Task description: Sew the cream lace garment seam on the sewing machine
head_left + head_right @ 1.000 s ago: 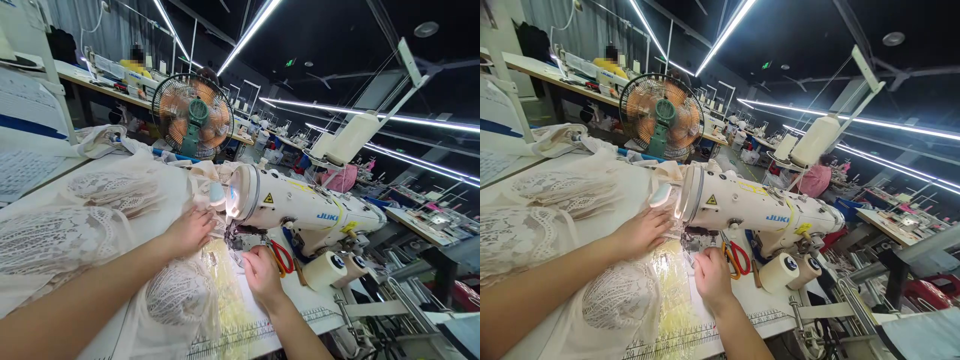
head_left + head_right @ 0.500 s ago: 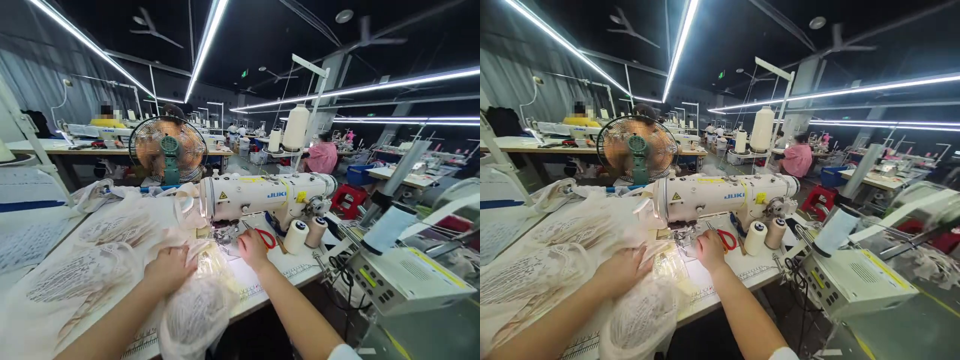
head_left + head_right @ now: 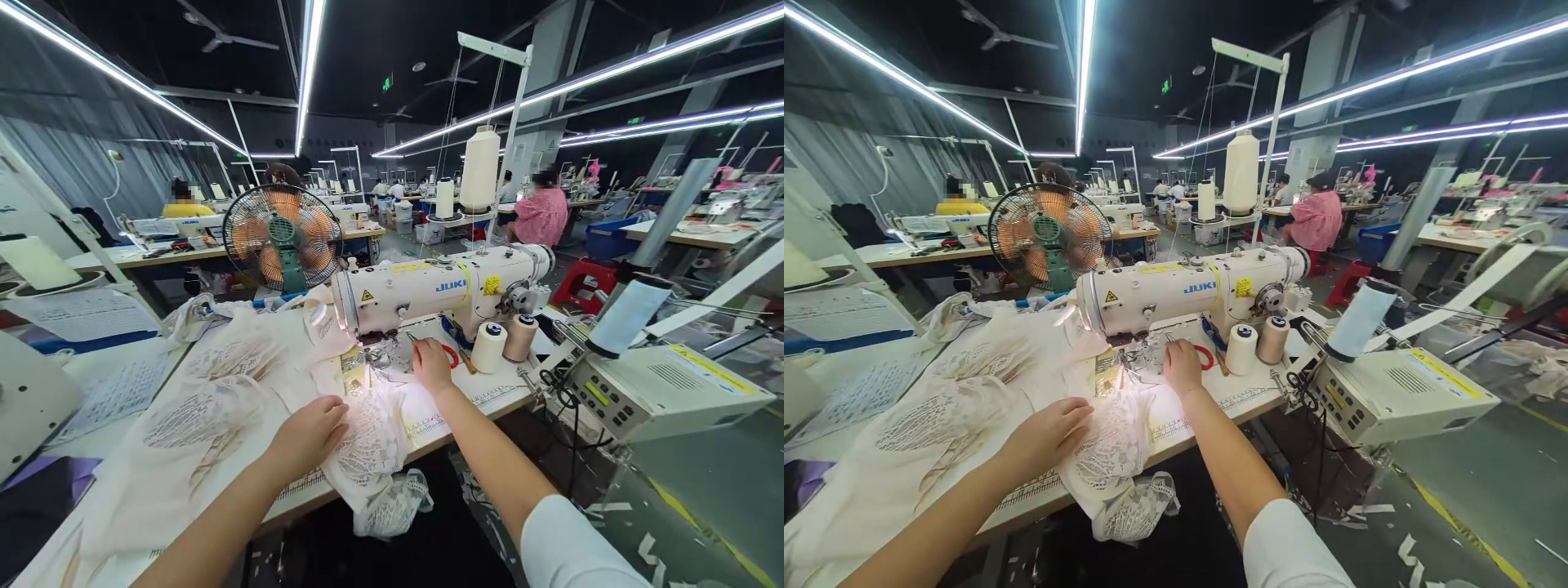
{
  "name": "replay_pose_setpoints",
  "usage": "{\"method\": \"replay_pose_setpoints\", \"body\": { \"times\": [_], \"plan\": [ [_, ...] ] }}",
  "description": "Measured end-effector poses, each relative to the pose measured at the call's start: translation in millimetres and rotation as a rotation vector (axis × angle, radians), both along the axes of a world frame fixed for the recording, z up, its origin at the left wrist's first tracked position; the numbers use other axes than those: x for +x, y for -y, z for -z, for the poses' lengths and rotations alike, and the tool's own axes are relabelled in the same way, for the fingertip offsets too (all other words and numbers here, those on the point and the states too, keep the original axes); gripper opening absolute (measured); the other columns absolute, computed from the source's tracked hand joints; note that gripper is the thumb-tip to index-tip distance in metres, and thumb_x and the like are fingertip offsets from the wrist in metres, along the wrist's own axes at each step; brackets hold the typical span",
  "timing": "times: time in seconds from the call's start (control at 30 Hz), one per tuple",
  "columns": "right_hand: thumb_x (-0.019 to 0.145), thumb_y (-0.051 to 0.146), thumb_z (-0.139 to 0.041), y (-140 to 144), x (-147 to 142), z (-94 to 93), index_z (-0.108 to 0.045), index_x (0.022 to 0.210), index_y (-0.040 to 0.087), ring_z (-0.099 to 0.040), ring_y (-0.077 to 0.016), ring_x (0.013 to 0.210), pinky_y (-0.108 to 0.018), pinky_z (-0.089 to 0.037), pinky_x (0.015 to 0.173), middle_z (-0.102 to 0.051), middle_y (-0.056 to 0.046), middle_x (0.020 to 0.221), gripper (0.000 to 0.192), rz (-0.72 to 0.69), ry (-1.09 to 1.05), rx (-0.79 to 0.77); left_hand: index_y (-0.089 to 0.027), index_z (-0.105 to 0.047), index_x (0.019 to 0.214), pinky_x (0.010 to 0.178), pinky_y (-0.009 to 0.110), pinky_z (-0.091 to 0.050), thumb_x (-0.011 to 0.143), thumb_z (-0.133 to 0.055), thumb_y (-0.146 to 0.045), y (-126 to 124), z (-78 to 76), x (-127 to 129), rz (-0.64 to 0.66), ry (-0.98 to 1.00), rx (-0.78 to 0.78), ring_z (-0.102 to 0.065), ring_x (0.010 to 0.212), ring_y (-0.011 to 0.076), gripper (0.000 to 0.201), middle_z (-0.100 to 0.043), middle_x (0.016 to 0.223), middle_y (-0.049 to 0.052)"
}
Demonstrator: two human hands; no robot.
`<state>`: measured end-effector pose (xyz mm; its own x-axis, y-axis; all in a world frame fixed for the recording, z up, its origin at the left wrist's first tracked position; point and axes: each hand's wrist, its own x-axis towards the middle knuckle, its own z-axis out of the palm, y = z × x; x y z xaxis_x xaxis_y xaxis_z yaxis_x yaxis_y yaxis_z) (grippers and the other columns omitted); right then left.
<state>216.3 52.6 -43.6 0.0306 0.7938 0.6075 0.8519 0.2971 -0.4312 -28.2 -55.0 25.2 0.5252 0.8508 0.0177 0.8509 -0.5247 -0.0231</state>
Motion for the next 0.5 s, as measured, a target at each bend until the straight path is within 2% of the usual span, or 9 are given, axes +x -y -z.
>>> {"method": "replay_pose_setpoints", "body": {
  "times": [0.07, 0.13, 0.27, 0.37, 0.43, 0.5],
  "plan": [
    [0.088, 0.008, -0.041, 0.6, 3.2, -3.3, -0.068, 0.1, 0.017, -0.058, -0.0236, 0.094, -0.035, -0.047, 0.087, -0.066, -0.01, 0.097, 0.031, 0.025, -0.022, -0.03, -0.012, -0.066, 0.109, 0.093, 0.043, -0.052, 0.089, -0.037, -0.032, -6.3, 9.0, -15.2, -0.005, -0.014, 0.001, -0.057, 0.116, 0.0317, 0.04, -0.062, 0.126, 0.018],
    [0.09, 0.01, -0.037, 0.6, 9.8, -7.7, -0.067, 0.105, 0.016, -0.058, -0.0236, 0.1, -0.035, -0.046, 0.091, -0.066, -0.011, 0.103, 0.034, 0.065, -0.04, -0.076, -0.009, -0.063, 0.118, 0.095, 0.049, -0.05, 0.089, -0.038, -0.034, -4.1, 15.1, -24.6, -0.028, -0.041, 0.006, -0.056, 0.118, 0.0355, 0.046, -0.059, 0.129, 0.021],
    [0.093, 0.012, -0.033, 1.0, 33.8, -18.2, -0.063, 0.113, 0.014, -0.057, -0.0225, 0.109, -0.033, -0.044, 0.095, -0.065, -0.013, 0.114, 0.036, 0.153, -0.039, -0.219, -0.008, -0.061, 0.125, 0.086, 0.051, -0.054, 0.092, -0.036, -0.028, 9.7, 17.4, -29.6, -0.105, -0.228, 0.016, -0.066, 0.101, 0.0353, 0.046, -0.056, 0.132, 0.024],
    [0.095, 0.015, -0.041, 2.9, 50.3, -26.6, -0.065, 0.107, 0.015, -0.063, -0.0212, 0.098, -0.034, -0.048, 0.085, -0.068, -0.01, 0.105, 0.027, 0.166, 0.017, -0.377, -0.01, -0.061, 0.126, 0.083, 0.048, -0.056, 0.094, -0.033, -0.026, 10.7, 14.5, -31.9, -0.051, -0.272, -0.035, -0.068, 0.096, 0.0322, 0.045, -0.06, 0.128, 0.021],
    [0.094, 0.021, -0.049, 3.6, 54.6, -32.4, -0.065, 0.1, 0.014, -0.064, -0.0198, 0.091, -0.035, -0.05, 0.082, -0.068, -0.008, 0.098, 0.019, 0.155, 0.079, -0.477, -0.012, -0.061, 0.125, 0.081, 0.045, -0.057, 0.095, -0.03, -0.026, 4.4, 13.8, -36.1, 0.012, -0.225, -0.085, -0.068, 0.097, 0.0298, 0.046, -0.065, 0.122, 0.017],
    [0.093, 0.026, -0.054, 2.5, 52.7, -37.8, -0.065, 0.098, 0.014, -0.062, -0.0195, 0.092, -0.038, -0.05, 0.084, -0.067, -0.008, 0.099, 0.017, 0.142, 0.145, -0.55, -0.015, -0.064, 0.122, 0.08, 0.043, -0.058, 0.096, -0.027, -0.026, -5.6, 15.6, -42.6, 0.076, -0.162, -0.097, -0.068, 0.096, 0.028, 0.046, -0.069, 0.114, 0.012]
  ]
}}
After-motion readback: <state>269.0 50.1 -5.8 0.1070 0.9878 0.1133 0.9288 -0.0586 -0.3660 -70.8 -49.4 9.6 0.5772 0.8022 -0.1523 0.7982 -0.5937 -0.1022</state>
